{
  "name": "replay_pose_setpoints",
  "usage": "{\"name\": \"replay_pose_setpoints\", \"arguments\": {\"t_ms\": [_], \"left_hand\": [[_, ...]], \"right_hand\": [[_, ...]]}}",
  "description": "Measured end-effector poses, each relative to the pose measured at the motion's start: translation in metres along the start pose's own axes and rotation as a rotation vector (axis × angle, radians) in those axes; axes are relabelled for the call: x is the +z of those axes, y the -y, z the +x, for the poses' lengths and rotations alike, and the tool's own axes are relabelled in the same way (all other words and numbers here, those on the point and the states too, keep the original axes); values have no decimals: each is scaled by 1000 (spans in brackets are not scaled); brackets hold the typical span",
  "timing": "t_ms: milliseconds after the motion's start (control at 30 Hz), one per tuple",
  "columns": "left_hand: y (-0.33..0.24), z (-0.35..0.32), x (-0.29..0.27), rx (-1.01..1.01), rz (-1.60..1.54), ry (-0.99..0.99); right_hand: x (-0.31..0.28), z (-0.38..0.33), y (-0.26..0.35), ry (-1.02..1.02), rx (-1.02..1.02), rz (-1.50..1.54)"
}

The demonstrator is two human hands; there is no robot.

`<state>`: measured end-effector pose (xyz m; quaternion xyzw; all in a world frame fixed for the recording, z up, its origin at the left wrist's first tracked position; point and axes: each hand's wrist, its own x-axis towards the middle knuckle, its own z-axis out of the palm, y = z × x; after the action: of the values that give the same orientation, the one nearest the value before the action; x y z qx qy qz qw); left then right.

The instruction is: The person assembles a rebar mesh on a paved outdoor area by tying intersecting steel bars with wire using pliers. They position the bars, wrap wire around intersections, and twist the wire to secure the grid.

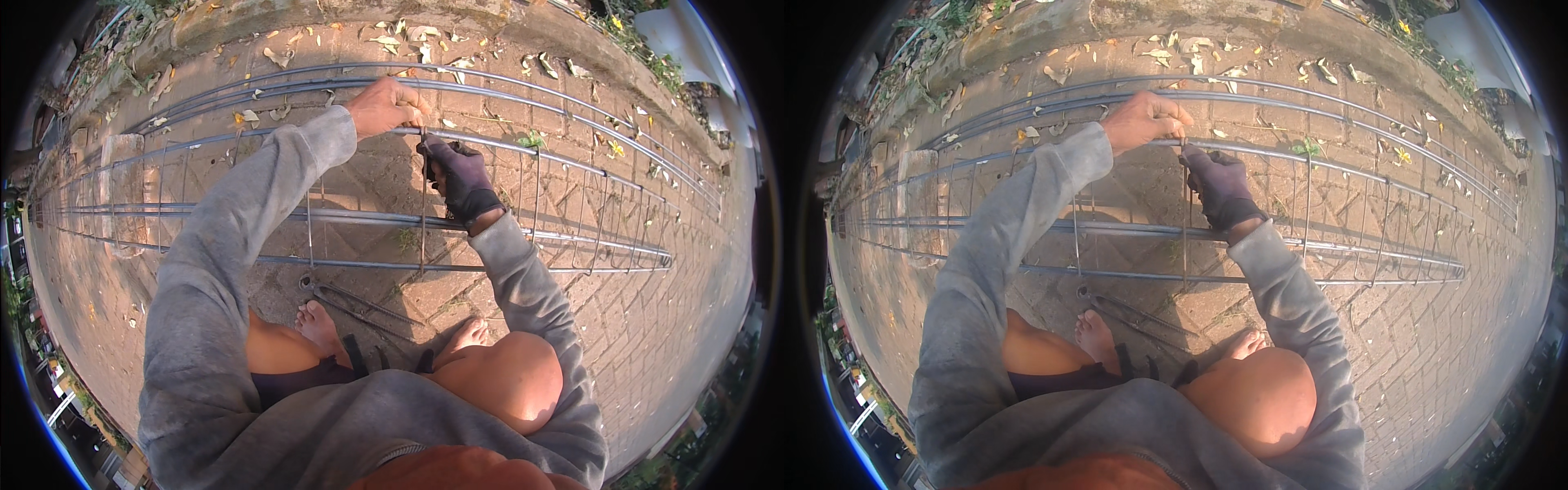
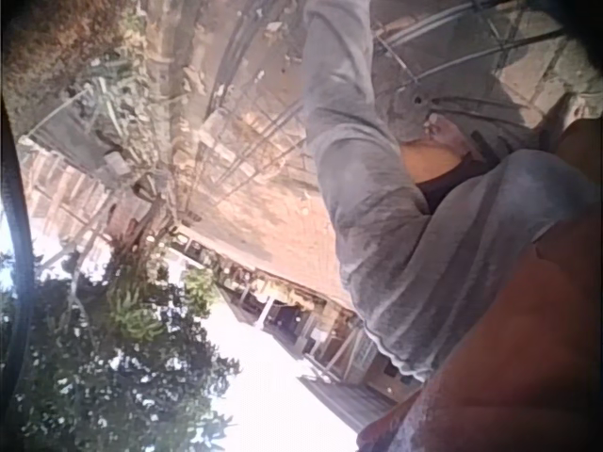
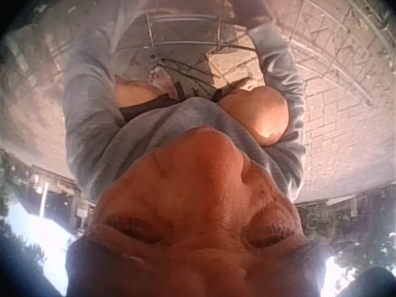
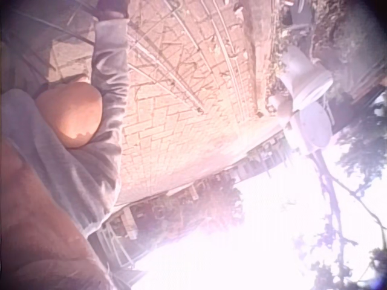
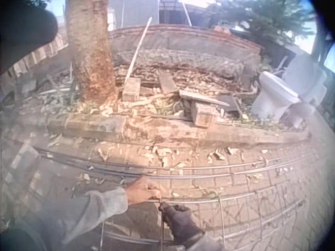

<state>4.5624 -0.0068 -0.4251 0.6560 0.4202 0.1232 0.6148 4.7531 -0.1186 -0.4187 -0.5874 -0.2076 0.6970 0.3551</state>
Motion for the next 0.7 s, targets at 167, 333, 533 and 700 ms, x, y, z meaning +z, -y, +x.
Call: {"name": "replay_pose_setpoints", "arguments": {"t_ms": [167,333,533,700], "left_hand": [[2,5,0,106,-3,55],[-9,1,0,125,65,91],[-52,12,10,126,696,210],[-61,17,27,296,929,95]], "right_hand": [[-6,-1,0,16,-31,21],[-10,8,-4,-5,6,-12],[3,26,-24,-153,-202,-4],[1,34,-30,-232,-185,-203]]}}
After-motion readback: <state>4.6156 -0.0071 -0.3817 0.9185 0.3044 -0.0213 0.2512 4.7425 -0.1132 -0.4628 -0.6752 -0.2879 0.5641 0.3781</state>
